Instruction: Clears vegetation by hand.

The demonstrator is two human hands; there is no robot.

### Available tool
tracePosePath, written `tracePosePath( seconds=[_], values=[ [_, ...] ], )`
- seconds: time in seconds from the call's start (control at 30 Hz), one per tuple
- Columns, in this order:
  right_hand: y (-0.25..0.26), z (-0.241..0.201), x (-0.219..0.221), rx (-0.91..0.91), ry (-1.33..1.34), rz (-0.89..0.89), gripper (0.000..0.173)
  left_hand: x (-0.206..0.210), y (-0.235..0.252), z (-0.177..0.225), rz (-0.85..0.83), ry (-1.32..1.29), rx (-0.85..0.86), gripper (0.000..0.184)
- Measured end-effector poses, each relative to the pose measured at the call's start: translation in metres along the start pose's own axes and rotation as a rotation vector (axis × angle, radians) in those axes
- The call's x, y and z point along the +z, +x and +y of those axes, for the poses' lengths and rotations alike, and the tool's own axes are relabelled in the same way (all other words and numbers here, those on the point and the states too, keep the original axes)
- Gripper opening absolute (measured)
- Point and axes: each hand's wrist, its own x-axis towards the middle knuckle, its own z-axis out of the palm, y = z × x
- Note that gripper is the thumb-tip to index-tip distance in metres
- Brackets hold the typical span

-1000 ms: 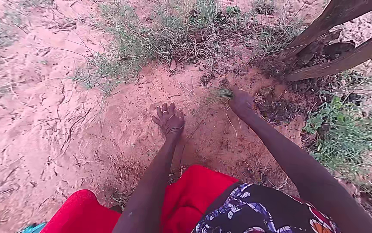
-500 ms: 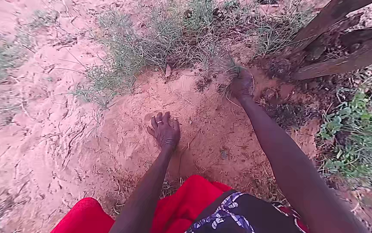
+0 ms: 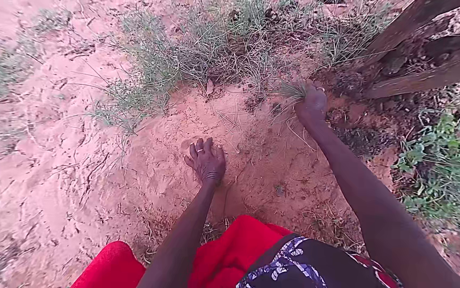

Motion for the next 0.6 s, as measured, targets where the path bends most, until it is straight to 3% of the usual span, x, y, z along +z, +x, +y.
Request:
tracePosePath(
  seconds=[0.07,0.2,0.3,0.4,0.6],
  values=[
    [0.047,-0.005,-0.009,0.122,-0.037,0.027,0.061,0.002,0.000,0.000,0.027,0.006,0.009,0.052],
    [0.093,-0.011,0.003,0.098,-0.084,0.073,0.049,0.002,-0.001,0.000,0.043,-0.003,0.008,0.052],
    [0.098,-0.018,0.014,-0.008,-0.080,0.118,0.047,0.003,-0.001,0.000,0.059,-0.001,0.022,0.052],
    [0.091,-0.013,0.026,-0.131,0.097,0.181,0.044,0.004,0.000,-0.001,0.068,0.000,0.027,0.053],
    [0.092,-0.014,0.029,-0.034,0.179,0.168,0.045,0.005,0.000,-0.001,0.070,-0.003,0.015,0.052]
  ],
)
